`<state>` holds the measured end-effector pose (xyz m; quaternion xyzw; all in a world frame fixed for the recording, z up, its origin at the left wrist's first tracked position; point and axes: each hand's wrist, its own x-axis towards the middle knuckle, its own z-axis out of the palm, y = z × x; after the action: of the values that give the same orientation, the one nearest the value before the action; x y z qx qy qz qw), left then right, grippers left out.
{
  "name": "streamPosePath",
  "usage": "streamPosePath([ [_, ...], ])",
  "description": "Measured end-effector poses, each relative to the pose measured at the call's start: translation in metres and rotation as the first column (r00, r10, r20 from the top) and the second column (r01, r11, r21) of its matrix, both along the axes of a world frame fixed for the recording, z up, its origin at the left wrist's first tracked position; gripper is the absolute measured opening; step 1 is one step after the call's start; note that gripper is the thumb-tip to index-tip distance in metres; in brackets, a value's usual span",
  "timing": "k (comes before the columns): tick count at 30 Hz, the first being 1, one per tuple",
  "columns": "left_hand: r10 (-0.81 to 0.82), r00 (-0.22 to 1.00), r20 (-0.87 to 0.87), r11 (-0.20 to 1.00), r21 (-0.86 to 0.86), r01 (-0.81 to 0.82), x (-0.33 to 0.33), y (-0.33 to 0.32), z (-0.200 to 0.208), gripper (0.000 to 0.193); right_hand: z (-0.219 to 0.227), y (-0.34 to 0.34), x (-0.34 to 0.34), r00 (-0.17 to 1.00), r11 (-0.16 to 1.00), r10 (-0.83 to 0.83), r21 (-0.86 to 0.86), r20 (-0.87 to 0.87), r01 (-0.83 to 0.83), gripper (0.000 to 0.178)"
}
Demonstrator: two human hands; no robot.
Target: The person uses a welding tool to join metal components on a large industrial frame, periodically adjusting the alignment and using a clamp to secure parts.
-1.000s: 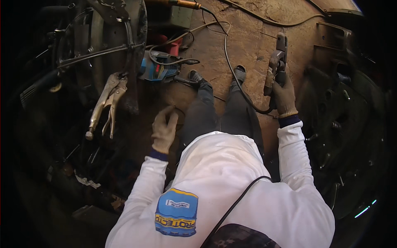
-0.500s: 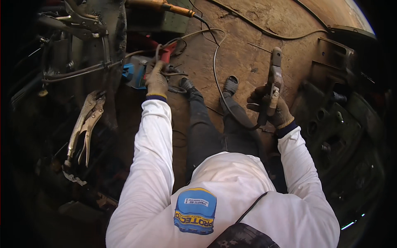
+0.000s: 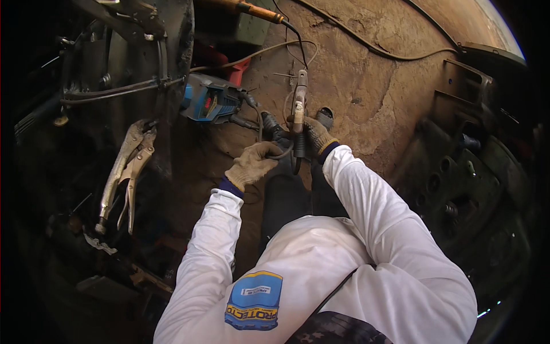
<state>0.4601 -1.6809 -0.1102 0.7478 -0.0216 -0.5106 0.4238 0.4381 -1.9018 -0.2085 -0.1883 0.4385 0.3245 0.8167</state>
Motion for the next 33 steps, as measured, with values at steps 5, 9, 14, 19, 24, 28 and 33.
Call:
streamPosePath([
  [5, -0.188, 0.973, -0.134, 0.977, 0.075, 0.199, 0.003, 0.015, -0.018, 0.035, 0.023, 0.002, -0.014, 0.984, 0.984, -0.175, 0.032, -0.008, 0.176, 0.032],
  [9, 0.021, 0.985, 0.172, 0.961, 0.267, -0.067, 0.025, -0.011, -0.049, 0.04, 0.021, -0.011, -0.052, 0.99, 0.999, -0.037, 0.01, 0.136, 0.036, 0.039],
  [14, 0.117, 0.988, 0.097, 0.943, 0.303, -0.141, 0.049, -0.058, -0.137, 0.044, 0.049, -0.004, -0.079, 0.962, 0.987, 0.142, -0.102, 0.233, -0.121, 0.043],
  [19, -0.142, 0.965, -0.221, 0.989, 0.002, 0.146, 0.048, -0.086, -0.098, 0.025, 0.083, -0.01, -0.081, 0.871, 0.96, 0.281, -0.107, 0.403, -0.261, 0.057],
  [24, 0.0, 0.981, -0.193, 0.983, -0.18, -0.036, 0.009, -0.058, -0.135, 0.022, 0.096, -0.007, -0.086, 0.871, 0.935, 0.344, -0.209, 0.35, -0.286, 0.06],
  [28, 0.373, 0.721, -0.584, 0.806, -0.181, -0.563, 0.024, -0.055, -0.017, 0.048, 0.099, -0.025, -0.097, 0.959, 0.998, -0.035, 0.066, 0.28, 0.017, 0.066],
  [33, 0.284, 0.756, -0.59, 0.829, -0.246, -0.503, -0.011, -0.008, 0.052, 0.062, 0.075, -0.063, -0.078, 0.959, 0.953, -0.255, 0.203, 0.126, 0.226, 0.044],
])
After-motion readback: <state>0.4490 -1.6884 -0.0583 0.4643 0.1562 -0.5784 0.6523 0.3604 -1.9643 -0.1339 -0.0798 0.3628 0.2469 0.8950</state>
